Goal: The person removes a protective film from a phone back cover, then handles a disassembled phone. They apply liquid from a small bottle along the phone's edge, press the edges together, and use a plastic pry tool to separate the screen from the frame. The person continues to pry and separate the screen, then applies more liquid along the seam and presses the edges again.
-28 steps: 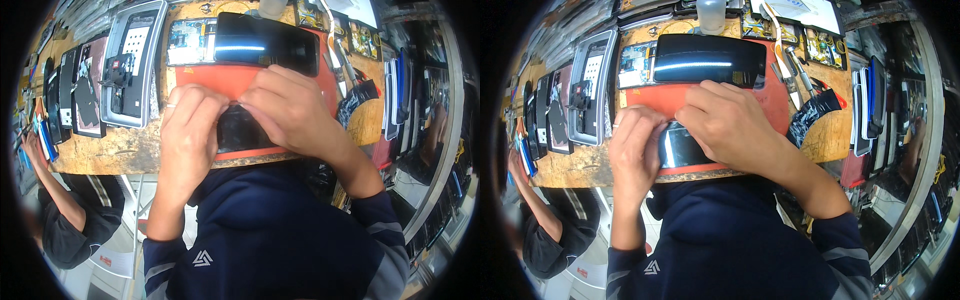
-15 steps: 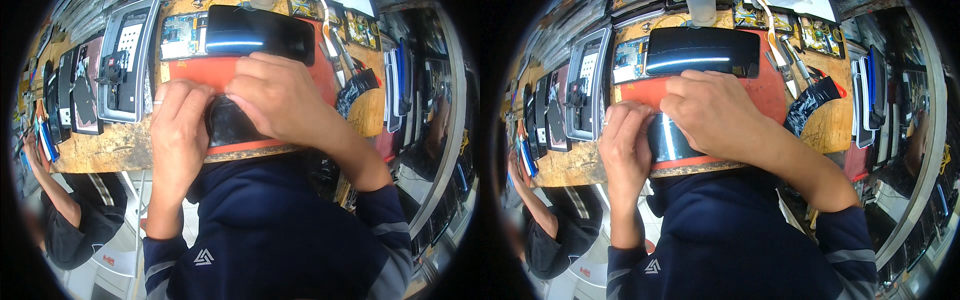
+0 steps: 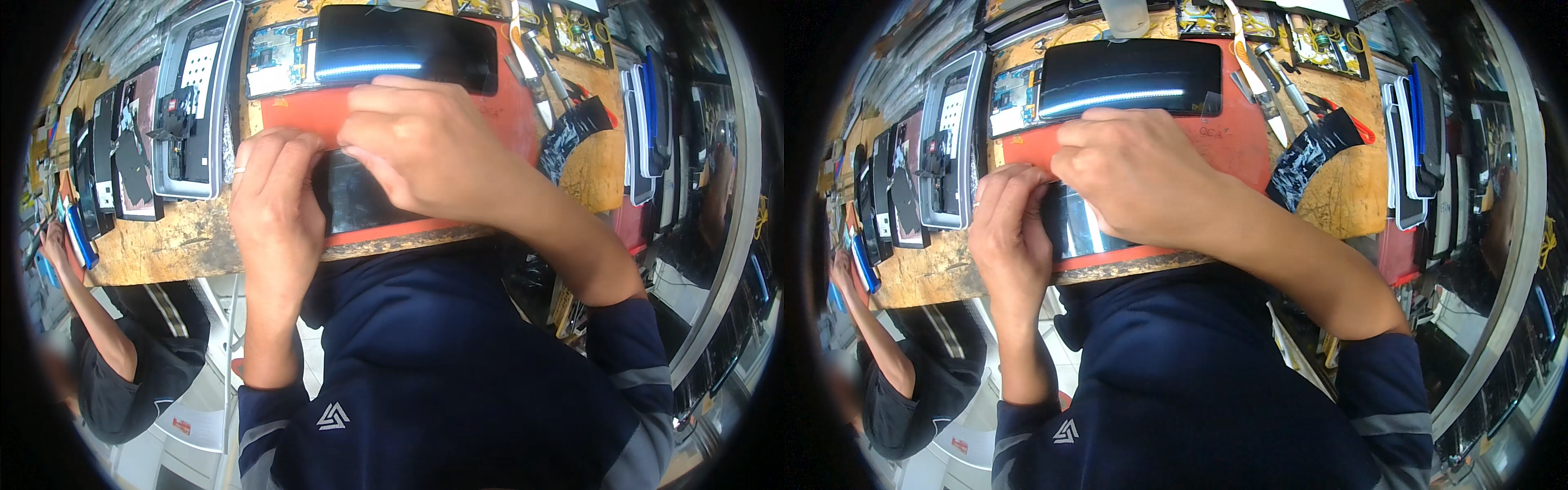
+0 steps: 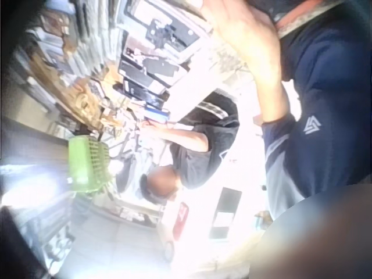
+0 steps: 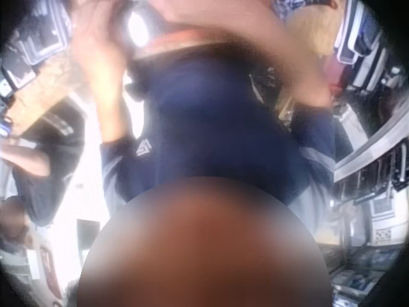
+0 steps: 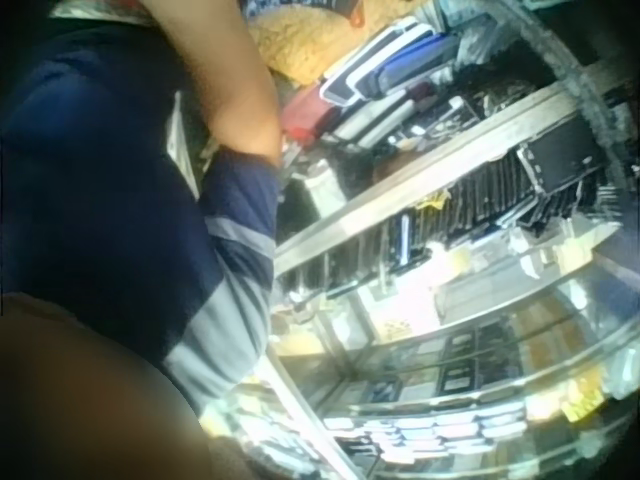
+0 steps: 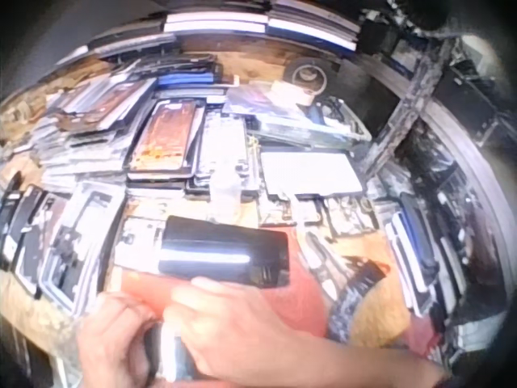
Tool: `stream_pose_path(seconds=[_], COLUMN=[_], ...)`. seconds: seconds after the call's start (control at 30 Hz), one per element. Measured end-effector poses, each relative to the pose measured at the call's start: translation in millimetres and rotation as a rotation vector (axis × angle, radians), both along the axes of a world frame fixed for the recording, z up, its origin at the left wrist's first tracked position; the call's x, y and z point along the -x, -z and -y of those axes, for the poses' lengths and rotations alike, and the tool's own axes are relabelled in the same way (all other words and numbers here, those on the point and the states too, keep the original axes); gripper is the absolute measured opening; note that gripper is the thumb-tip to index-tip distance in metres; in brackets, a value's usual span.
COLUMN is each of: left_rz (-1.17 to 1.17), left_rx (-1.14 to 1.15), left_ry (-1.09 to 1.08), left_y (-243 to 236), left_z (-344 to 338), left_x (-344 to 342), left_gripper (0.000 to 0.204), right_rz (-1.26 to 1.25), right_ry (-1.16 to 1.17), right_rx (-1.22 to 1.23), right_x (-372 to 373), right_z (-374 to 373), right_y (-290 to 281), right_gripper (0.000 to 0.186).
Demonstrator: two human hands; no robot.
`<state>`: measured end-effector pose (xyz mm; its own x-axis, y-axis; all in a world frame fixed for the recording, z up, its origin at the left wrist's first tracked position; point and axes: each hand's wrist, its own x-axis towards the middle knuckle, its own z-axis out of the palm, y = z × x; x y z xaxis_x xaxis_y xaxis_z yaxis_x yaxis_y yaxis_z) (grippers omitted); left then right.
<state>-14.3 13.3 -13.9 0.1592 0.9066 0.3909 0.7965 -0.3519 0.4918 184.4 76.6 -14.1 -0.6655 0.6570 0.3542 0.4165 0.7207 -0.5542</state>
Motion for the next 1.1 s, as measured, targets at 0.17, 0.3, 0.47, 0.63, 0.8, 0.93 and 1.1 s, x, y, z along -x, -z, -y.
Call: stream_pose_path(seconds=[0.17, 0.3, 0.47, 0.63, 0.8, 0.93, 1.1], left_rz=[0.018, 0.008, -0.036, 0.03, 0.049, 0.085, 0.054], left_rx=[0.12, 0.201, 0.326, 0.318, 0.245, 0.186, 0.129], left_ry=[-0.017, -0.039, 0.034, 0.006, 0.032, 0.052, 0.045], left_y=[-5.0, -17.9, -28.4, -33.3, -33.3, -25.5, -21.5], left_z=[5.0, 23.6, 38.3, 33.6, 22.5, 19.8, 24.8], left_x=[3.9, 9.6, 23.4, 18.8, 10.2, 9.8, 9.3], left_gripper=[0.03, 0.071, 0.099, 0.107, 0.108, 0.104, 0.092], right_rz=[-0.033, -0.001, 0.044, -0.053, -0.061, -0.087, -0.082], right_ry=[0.012, 0.025, 0.02, -0.002, 0.032, 0.059, 0.054], right_rx=[0.005, 0.004, 0.081, 0.217, 0.251, 0.25, 0.213], right_x=[4.9, 4.6, 2.2, -0.9, -9.0, -11.4, -10.4], right_z=[0.6, 0.7, -1.7, -6.4, -5.3, -4.2, -0.9], right_y=[1.5, -0.3, -6.6, -16.3, -28.0, -33.9, -38.3], right_gripper=[0.008, 0.007, 0.009, 0.009, 0.008, 0.009, 0.009])
